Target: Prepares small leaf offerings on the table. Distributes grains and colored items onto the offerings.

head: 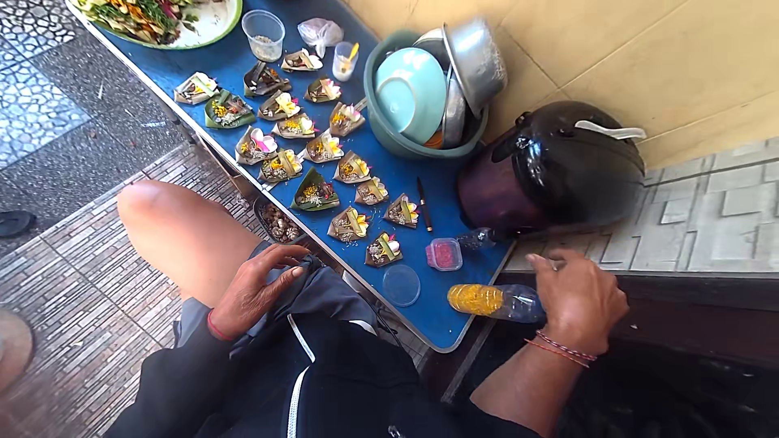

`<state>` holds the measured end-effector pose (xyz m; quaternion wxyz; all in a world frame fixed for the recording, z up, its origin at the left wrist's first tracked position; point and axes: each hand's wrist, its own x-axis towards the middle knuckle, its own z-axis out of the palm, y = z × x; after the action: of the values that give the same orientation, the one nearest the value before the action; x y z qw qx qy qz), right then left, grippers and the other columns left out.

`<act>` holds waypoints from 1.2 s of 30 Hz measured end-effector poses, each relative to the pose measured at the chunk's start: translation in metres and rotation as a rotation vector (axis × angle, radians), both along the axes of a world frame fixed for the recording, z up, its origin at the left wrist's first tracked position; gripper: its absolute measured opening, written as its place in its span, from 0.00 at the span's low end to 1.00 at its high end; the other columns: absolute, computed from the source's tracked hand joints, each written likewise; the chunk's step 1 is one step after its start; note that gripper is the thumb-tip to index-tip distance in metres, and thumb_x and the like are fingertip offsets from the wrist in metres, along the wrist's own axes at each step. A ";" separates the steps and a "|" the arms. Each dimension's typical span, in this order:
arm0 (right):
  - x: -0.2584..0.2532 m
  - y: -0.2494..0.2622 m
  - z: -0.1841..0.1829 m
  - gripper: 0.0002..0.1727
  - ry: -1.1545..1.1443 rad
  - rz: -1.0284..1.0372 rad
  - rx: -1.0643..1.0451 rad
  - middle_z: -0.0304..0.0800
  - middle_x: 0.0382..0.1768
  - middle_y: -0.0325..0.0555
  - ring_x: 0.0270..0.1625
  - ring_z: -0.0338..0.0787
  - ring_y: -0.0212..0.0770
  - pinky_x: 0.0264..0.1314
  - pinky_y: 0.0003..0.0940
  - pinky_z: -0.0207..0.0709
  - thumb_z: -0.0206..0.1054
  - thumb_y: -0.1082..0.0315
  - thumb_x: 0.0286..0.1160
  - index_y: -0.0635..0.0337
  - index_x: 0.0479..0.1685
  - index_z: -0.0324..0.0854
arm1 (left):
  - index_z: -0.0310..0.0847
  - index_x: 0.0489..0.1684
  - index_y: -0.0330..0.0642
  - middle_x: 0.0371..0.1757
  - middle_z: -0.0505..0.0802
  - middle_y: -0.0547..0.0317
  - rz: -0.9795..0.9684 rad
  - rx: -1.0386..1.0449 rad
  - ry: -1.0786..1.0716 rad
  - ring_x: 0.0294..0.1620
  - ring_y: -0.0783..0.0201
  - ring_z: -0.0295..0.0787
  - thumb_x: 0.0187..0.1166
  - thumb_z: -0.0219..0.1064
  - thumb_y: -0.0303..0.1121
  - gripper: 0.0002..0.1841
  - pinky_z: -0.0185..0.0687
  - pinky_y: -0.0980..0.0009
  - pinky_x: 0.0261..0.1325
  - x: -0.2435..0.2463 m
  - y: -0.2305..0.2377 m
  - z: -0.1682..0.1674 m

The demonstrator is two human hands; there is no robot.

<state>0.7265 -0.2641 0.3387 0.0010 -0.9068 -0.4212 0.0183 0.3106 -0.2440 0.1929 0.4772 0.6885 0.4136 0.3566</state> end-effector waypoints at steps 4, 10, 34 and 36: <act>0.012 0.040 -0.052 0.22 0.072 0.086 0.067 0.82 0.63 0.79 0.67 0.81 0.81 0.63 0.82 0.69 0.64 0.62 0.86 0.68 0.71 0.79 | 0.84 0.65 0.36 0.60 0.92 0.50 0.008 -0.001 0.007 0.62 0.65 0.89 0.89 0.56 0.46 0.23 0.85 0.68 0.66 0.000 -0.002 0.002; 0.029 0.069 -0.100 0.23 0.124 0.051 -0.026 0.77 0.71 0.79 0.76 0.75 0.79 0.71 0.77 0.68 0.61 0.68 0.87 0.67 0.77 0.76 | 0.84 0.65 0.35 0.59 0.92 0.51 0.044 -0.010 0.001 0.61 0.66 0.90 0.89 0.56 0.45 0.22 0.84 0.68 0.67 -0.009 -0.006 -0.004; -0.184 0.033 -0.028 0.19 0.700 1.023 0.541 0.93 0.44 0.46 0.42 0.92 0.31 0.43 0.26 0.89 0.73 0.59 0.77 0.65 0.56 0.89 | 0.75 0.76 0.36 0.68 0.88 0.42 0.264 0.472 0.159 0.72 0.48 0.84 0.66 0.72 0.69 0.48 0.78 0.48 0.74 0.044 0.007 0.024; -0.200 0.037 -0.032 0.18 0.701 1.154 0.543 0.92 0.40 0.45 0.38 0.90 0.30 0.40 0.24 0.86 0.71 0.58 0.79 0.66 0.53 0.89 | 0.81 0.64 0.34 0.49 0.94 0.46 0.315 0.425 0.126 0.48 0.58 0.93 0.69 0.72 0.65 0.40 0.90 0.59 0.50 0.031 -0.001 0.020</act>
<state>0.5262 -0.2270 0.3066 0.3509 -0.4489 -0.7970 0.2003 0.3412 -0.2448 0.2128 0.2339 0.7211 0.4603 0.4620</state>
